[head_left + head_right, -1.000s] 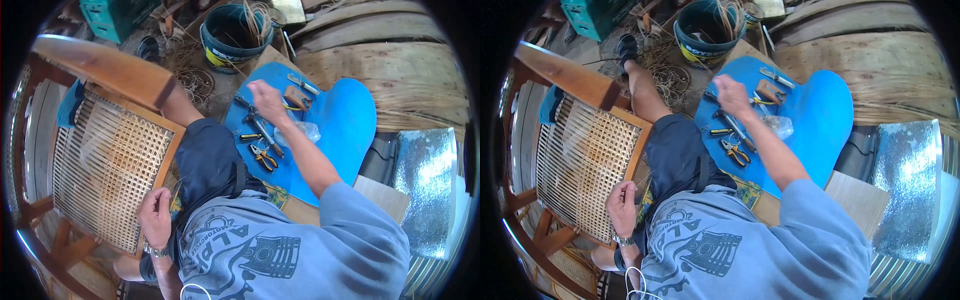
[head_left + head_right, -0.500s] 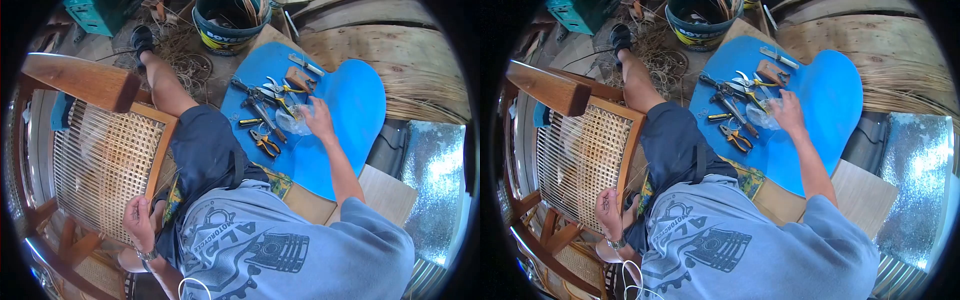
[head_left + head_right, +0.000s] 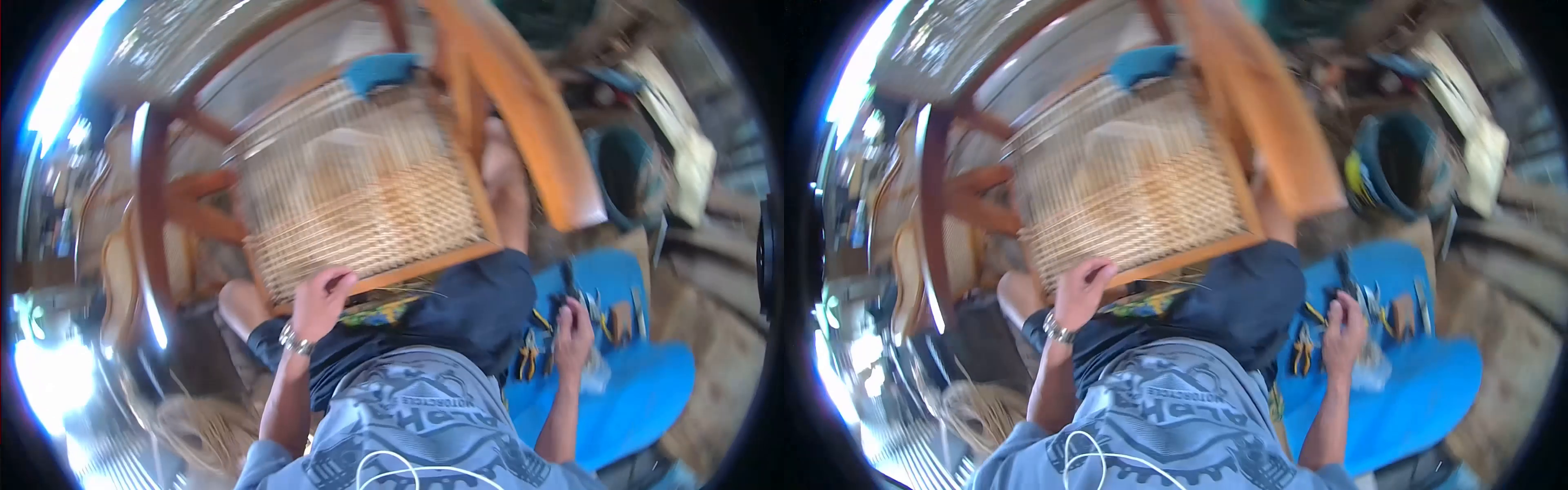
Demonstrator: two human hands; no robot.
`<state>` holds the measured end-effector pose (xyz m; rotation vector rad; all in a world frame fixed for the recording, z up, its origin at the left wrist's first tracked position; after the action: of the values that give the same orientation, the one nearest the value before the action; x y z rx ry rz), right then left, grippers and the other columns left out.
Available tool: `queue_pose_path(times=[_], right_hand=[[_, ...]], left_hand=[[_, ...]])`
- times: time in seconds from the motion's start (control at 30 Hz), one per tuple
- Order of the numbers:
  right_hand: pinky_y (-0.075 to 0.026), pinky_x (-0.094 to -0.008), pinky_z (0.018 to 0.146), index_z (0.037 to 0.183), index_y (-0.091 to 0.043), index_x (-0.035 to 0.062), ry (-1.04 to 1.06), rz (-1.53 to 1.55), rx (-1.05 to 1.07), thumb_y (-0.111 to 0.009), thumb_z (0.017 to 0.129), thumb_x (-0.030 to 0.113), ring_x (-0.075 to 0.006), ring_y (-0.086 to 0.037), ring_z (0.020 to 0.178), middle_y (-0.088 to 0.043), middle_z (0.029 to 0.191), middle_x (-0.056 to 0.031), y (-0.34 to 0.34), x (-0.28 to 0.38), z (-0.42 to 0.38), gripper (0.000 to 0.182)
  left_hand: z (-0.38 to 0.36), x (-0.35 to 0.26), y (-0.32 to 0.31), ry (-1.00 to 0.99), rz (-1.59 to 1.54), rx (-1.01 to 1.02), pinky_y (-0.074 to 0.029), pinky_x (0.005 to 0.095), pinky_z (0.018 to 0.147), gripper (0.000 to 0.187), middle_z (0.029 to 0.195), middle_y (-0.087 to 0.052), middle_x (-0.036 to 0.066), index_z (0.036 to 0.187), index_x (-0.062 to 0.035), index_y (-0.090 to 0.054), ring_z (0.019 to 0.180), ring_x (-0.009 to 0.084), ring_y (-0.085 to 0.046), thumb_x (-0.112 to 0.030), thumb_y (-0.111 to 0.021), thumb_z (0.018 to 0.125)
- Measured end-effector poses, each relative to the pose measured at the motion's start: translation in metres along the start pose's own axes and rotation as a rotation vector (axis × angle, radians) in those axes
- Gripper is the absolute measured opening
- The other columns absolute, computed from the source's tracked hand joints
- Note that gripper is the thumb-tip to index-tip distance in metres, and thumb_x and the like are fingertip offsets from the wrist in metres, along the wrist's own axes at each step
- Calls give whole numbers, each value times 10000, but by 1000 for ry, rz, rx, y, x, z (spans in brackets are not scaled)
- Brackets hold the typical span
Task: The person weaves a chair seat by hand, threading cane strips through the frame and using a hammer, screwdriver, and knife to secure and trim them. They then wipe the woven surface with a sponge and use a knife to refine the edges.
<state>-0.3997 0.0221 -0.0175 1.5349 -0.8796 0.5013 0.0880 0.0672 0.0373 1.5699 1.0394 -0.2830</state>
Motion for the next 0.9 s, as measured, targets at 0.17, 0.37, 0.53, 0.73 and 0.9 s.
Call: queue_pose_path(times=[0.17,0.37,0.53,0.73,0.9], right_hand=[[-532,-292,780,1223,-646,-30,347,277,225,-611,991,55,-152,-644,829,-692,976,-94,-67,144,18,250],[-409,-456,1105,1523,-366,1,703,260,312,-675,958,173,-394,-495,1339,-479,1443,-270,-182,303,62,667],[-290,-523,1195,1576,-333,151,962,-532,-24,-663,922,202,-451,-336,1454,-326,1591,-265,-297,369,192,734],[-446,-520,1042,1467,-487,256,1164,-546,-78,-699,890,197,-359,-573,1228,-591,1309,-123,-318,370,282,618],[-469,-426,952,1361,-481,-32,899,-156,245,-537,1050,254,-393,-624,1080,-622,1189,-247,-300,401,208,426]], left_hand=[[-8,-13,56,-26,-71,-243,-536,294,710,195,913,-722,86,1063,-12,-716,770,162,-679,-150,-729,925],[-34,28,104,7,-117,-480,-516,313,779,171,966,-711,85,1061,-16,-706,891,193,-684,-94,-727,910],[-42,68,105,40,-12,-565,-527,376,858,222,1078,-686,146,1079,-22,-690,1001,296,-674,-139,-747,899],[-35,119,111,42,-39,-763,-499,303,845,295,1211,-645,145,1173,-2,-659,1015,183,-608,-150,-744,933],[-10,161,112,156,-364,-790,-521,293,801,226,1061,-688,104,1171,-24,-657,915,180,-658,-102,-683,961]])
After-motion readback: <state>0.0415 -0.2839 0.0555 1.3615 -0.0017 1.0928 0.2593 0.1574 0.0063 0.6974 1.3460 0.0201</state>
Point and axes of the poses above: each hand's wrist, its own z-axis towards the middle knuckle, its own y-axis out of the back of the hand, x = y × z, the point moved 6 cm from there along z, towards the middle knuckle
